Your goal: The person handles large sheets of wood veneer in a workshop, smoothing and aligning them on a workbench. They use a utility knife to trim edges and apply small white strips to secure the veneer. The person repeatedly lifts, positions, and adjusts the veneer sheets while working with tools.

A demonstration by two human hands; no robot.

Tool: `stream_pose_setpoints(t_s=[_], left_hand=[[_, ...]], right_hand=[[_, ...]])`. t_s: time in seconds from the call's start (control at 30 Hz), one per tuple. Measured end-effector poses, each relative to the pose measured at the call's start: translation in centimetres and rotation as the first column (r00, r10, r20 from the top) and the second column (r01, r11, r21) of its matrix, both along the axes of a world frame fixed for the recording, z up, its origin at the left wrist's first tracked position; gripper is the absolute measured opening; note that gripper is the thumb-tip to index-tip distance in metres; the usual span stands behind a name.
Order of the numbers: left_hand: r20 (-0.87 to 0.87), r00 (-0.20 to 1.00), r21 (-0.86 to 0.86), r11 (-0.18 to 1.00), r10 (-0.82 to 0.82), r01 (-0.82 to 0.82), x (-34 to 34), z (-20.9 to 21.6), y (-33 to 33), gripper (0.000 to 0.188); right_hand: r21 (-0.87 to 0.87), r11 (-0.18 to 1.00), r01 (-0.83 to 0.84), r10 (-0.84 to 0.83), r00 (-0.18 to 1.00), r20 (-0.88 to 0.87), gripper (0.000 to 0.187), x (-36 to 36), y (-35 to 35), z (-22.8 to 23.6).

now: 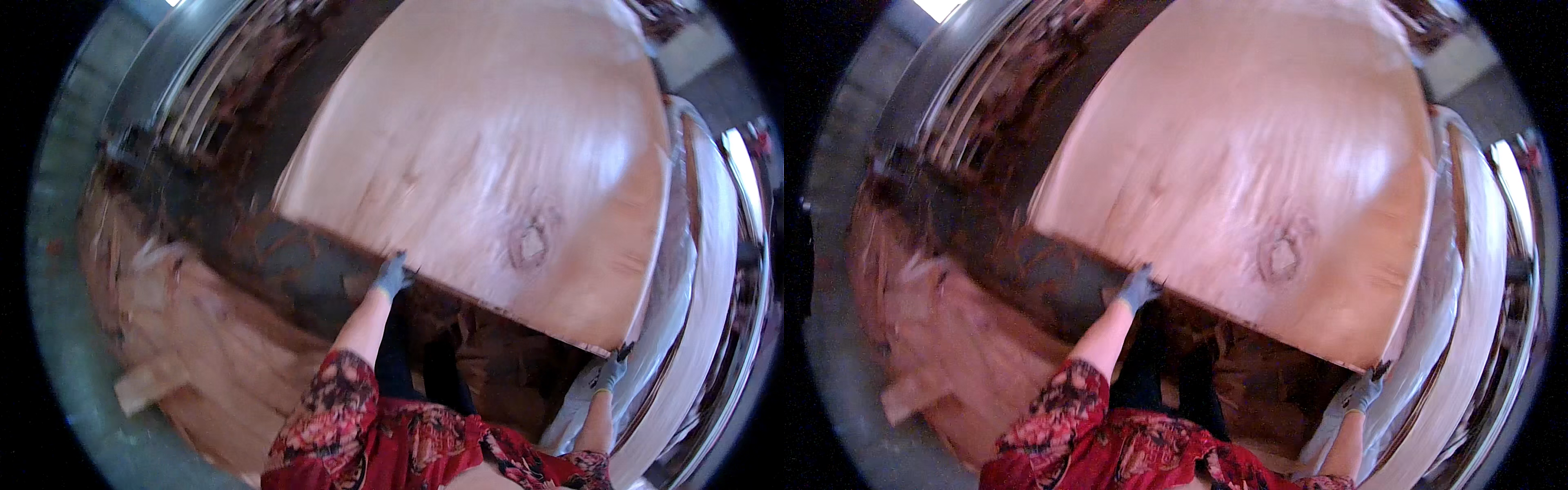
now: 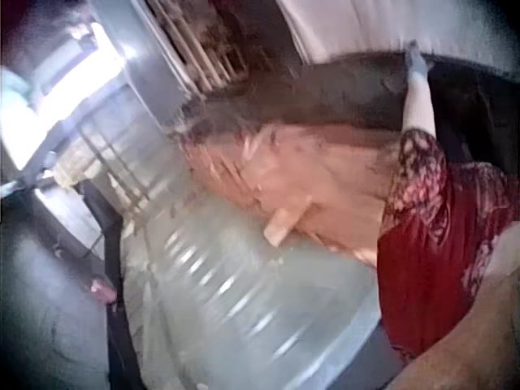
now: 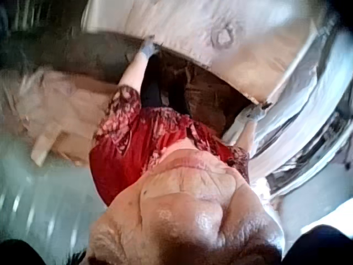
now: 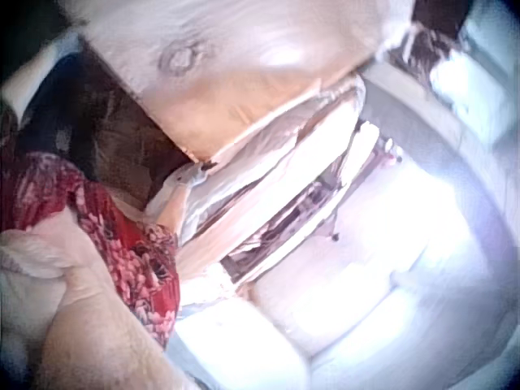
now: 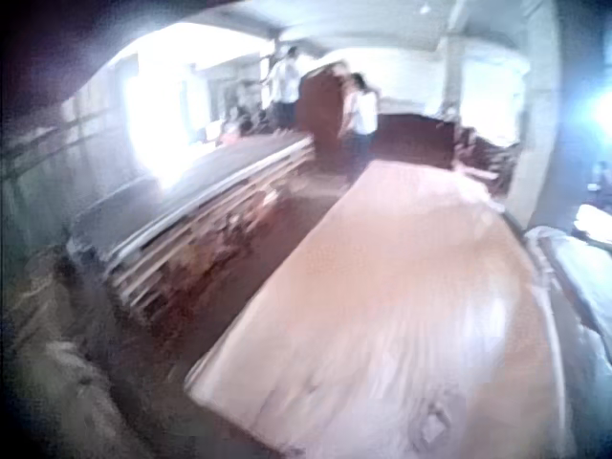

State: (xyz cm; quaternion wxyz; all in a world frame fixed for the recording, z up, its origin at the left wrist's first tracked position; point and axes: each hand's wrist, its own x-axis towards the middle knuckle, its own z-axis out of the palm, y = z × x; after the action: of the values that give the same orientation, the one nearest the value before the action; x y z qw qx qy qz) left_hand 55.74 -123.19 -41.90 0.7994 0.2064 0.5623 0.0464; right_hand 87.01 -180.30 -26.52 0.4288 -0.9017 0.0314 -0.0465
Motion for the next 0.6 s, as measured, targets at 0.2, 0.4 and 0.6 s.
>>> stream_pose_setpoints(t_s=[0.2, 0.4, 0.6], left_hand=[[-0.175, 0.953, 0.264, 0.921, -0.247, 0.287, 0.1, -0.6, 0.9, 0.057], [-0.691, 0.483, 0.299, 0.396, -0.537, 0.868, 1.3, -2.2, 0.4, 0.055], [-0.394, 0.758, 0.336, 0.687, -0.519, 0.645, 0.6, -9.1, 0.1, 0.049]], right_hand=[[-0.106, 0.984, 0.142, -0.160, 0.967, -0.197, 0.037, -0.7, 0.6, 1.1], [-0.060, 0.972, 0.226, -0.234, 0.943, -0.237, 0.041, -1.1, 1.3, 1.7], [-0.216, 0.973, 0.083, -0.126, 0.973, -0.194, 0.048, -0.3, 5.6, 3.8]])
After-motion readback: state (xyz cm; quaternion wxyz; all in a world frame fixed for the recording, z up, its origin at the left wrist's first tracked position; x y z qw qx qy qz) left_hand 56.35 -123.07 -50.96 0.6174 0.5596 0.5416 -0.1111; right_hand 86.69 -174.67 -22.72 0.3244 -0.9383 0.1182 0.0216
